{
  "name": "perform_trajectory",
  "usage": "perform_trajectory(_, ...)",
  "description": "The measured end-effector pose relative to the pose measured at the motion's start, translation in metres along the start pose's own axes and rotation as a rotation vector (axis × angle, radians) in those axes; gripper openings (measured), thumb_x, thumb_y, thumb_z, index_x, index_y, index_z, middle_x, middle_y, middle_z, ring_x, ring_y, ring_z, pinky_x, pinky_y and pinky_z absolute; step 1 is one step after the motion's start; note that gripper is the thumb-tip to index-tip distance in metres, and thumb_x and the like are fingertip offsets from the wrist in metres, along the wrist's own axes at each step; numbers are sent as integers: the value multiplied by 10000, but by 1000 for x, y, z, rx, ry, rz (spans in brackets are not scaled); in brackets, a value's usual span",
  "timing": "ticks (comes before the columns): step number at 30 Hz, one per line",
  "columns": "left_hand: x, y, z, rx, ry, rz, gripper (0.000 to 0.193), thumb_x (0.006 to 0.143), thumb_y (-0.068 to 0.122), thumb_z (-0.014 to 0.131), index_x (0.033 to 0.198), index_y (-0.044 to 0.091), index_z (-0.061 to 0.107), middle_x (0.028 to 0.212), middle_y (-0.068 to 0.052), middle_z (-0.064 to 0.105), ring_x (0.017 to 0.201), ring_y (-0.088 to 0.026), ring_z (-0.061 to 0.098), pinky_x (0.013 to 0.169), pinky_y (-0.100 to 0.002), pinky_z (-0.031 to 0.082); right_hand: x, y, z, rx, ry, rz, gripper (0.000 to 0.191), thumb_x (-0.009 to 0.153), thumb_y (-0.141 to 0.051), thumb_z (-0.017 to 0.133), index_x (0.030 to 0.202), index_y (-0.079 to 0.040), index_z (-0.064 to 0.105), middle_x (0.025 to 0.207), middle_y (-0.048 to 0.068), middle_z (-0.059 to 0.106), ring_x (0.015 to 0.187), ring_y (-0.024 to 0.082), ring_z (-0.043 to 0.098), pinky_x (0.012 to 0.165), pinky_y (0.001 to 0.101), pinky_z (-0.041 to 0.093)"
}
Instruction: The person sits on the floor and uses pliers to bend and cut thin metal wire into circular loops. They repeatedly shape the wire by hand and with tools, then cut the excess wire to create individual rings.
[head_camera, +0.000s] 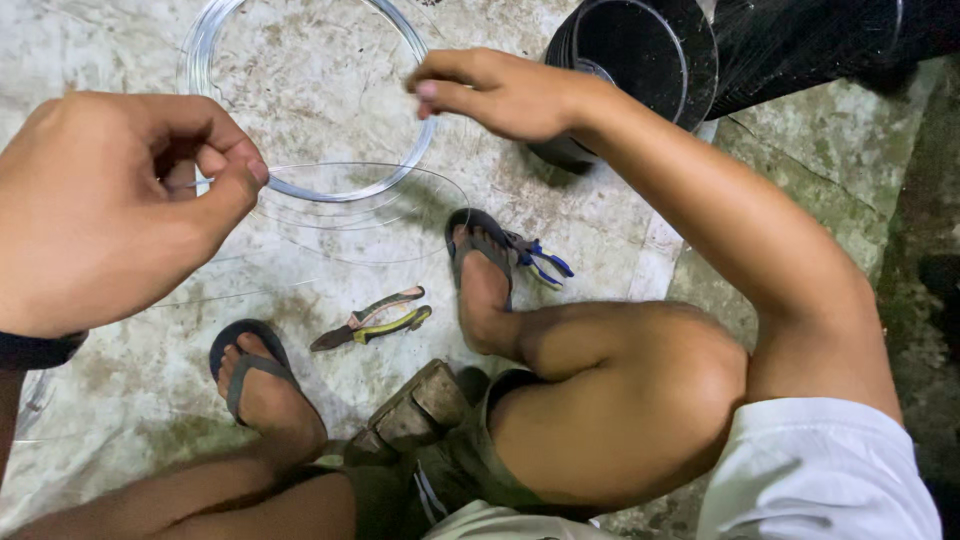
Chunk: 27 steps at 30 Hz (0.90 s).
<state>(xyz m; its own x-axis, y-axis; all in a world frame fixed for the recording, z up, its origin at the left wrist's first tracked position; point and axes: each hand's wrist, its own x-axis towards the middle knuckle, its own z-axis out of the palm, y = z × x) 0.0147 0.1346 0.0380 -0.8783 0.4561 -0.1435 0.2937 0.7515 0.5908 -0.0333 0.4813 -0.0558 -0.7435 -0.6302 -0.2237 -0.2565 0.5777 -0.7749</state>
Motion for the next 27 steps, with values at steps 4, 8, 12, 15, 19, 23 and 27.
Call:
perform_trajectory(4,4,-10,0,81,-18,-21,147,900,195,725,929,66,787,659,-72,605,529,-192,559,491,-338,465,-57,104,53,-297,-4,351,378,954,-270,635,1209,8,609,1135,229,722,1031,366,706,923,445,558)
perform_trajectory(8,8,-10,-1,66,-13,10,156,899,206,718,952,77,786,644,-103,603,540,-223,554,506,-378,460,-112,162,142,-471,-228,681,670,808,-439,781,1259,-1,548,1221,249,645,1118,421,640,942,482,538)
perform_trajectory(12,8,-13,-7,-46,-28,15,163,891,206,701,941,66,766,681,-107,631,587,-248,582,549,-395,479,-134,171,206,-540,-100,881,753,766,-466,812,1306,-38,507,1315,212,591,1200,400,598,961,503,525)
perform_trajectory(15,7,-15,-8,-114,-1,84,142,856,168,673,907,59,747,724,-113,674,611,-272,638,589,-403,503,-131,174,220,-591,-17,914,775,731,-470,815,1278,-17,505,1285,199,613,1185,373,624,948,489,547)
perform_trajectory(19,11,-18,-7,-161,70,214,125,845,144,660,871,46,733,774,-133,715,725,-294,700,688,-411,539,-127,177,217,-617,35,851,657,747,-390,785,1209,-1,525,1236,231,622,1136,387,637,936,476,543)
perform_trajectory(23,12,-22,-6,-167,106,226,128,845,147,659,839,37,724,786,-143,721,754,-318,708,707,-425,545,-122,164,189,-344,159,844,399,886,-276,708,1128,8,566,1091,278,662,1049,436,651,898,502,514)
perform_trajectory(27,12,-26,-3,-168,126,183,139,849,158,650,832,41,723,770,-142,717,748,-317,707,708,-424,547,-110,100,127,-72,361,546,303,855,-51,702,1083,39,526,902,237,552,824,301,550,713,407,497)
